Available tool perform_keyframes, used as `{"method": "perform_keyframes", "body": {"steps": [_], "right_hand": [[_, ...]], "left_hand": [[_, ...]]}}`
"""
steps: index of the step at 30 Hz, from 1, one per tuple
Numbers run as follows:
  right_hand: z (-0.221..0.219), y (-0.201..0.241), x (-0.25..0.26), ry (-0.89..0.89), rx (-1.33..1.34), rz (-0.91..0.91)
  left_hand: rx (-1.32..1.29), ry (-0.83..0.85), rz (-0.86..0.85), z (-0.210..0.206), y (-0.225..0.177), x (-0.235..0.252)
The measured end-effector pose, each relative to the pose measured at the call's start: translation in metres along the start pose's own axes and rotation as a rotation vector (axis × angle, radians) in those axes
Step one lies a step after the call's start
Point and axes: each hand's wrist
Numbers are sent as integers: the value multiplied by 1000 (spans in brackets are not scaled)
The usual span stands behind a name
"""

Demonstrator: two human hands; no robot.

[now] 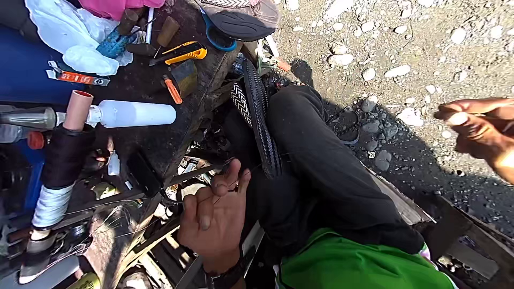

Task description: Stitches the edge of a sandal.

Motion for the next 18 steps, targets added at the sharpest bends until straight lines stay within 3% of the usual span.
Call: {"method": "perform_keyframes", "body": {"steps": [2, 4, 7, 9, 13, 18], "right_hand": [[-79, 69, 5, 108, 181, 275], [-127, 111, 6, 221, 122, 397], [-157, 133, 9, 318, 167, 386], [-161, 134, 11, 344, 275, 381], [-166, 132, 7, 331, 388, 399], [-172, 127, 7, 263, 434, 448]], "left_hand": [[101, -75, -22, -4, -2, 2], [519, -127, 18, -4, -6, 3], [1124, -25, 143, -15, -3, 5], [1296, 43, 206, -24, -4, 8], [1356, 113, 302, -32, -13, 14], [1089, 55, 361, -23, -21, 17]]}}
Point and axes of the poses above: each hand's wrist, its own x-axis towards the middle knuckle, its own z-axis out of the back of the hand, y = z × x, and after that the axes turned 15 degrees about -x, right-handed
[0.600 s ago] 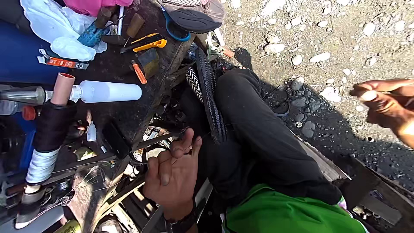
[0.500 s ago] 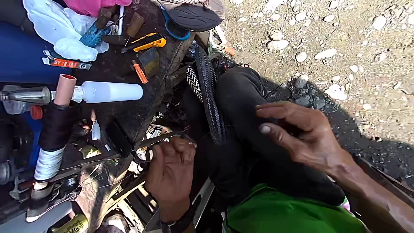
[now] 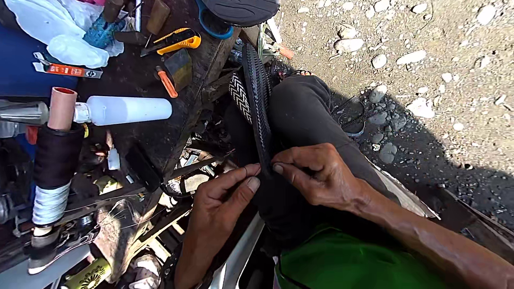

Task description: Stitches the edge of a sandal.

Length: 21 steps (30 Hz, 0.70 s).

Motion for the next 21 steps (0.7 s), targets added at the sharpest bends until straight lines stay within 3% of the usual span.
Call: {"method": "perform_keyframes", "body": {"steps": [5, 8, 11, 14, 15, 17, 19, 21], "right_hand": [[-2, -4, -1, -16, 13, 21], [4, 1, 3, 39, -45, -27], [41, 10, 5, 143, -246, -135], [99, 8, 2, 164, -395, -291], [115, 7, -1, 146, -402, -325], [131, 8, -7, 124, -347, -322], [119, 9, -13, 125, -279, -260], [87, 8, -20, 178, -138, -163]], "left_hand": [[-477, -27, 175, 4, 14, 2], [-501, -12, 160, 3, 19, 4], [-472, 38, 122, 13, 22, 3], [-556, -160, 71, 33, 26, -7], [-490, -287, 42, 38, 30, -13], [-81, -452, -33, 37, 41, -22], [193, -431, -156, 15, 49, -26], [185, -338, -262, -19, 52, -26]]}}
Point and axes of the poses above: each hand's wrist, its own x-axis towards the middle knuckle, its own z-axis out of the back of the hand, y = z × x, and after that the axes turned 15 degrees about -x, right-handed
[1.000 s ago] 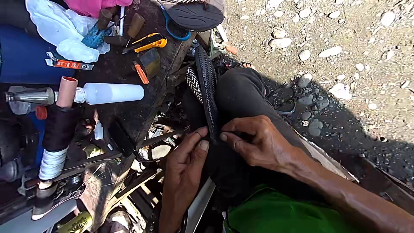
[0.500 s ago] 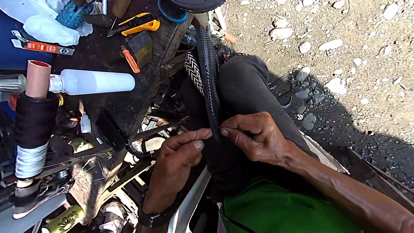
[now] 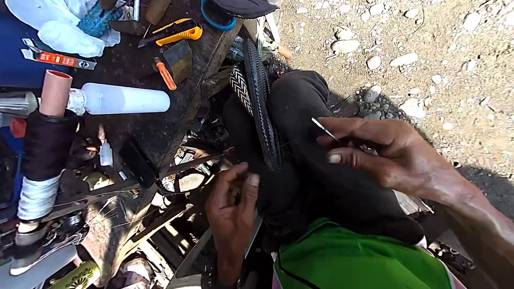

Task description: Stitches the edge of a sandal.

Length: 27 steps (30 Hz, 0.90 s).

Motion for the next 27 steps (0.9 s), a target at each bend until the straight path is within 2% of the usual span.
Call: {"method": "perform_keyframes", "body": {"steps": [3, 6, 27], "right_hand": [[-43, 5, 5, 79, 2, 131], [-61, 10, 11, 48, -111, 132], [-65, 14, 22, 55, -37, 50]], "left_hand": [[-15, -4, -91, -35, 0, -2], [-18, -35, -127, -39, 2, 4], [-46, -63, -149, -35, 0, 7]]}}
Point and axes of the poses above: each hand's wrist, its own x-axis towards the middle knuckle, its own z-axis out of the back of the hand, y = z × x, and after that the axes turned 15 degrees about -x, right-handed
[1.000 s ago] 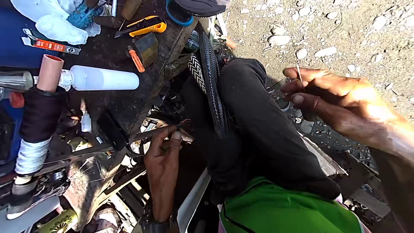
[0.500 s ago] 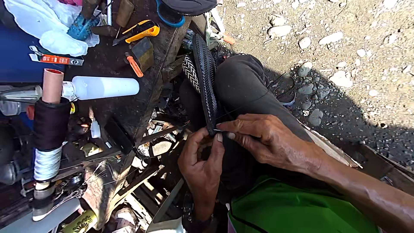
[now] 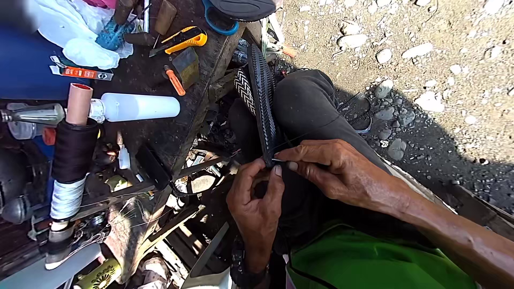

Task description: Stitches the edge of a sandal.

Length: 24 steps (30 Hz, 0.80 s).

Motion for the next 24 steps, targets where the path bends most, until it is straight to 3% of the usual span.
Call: {"method": "perform_keyframes", "body": {"steps": [6, 14, 24], "right_hand": [[9, 5, 3, 21, -128, 3], [31, 28, 14, 48, -557, 87], [46, 28, 31, 180, -598, 154]], "left_hand": [[19, 3, -16, -1, 0, 1], [51, -23, -107, -13, 9, 1], [-55, -13, -70, -14, 10, 2]]}}
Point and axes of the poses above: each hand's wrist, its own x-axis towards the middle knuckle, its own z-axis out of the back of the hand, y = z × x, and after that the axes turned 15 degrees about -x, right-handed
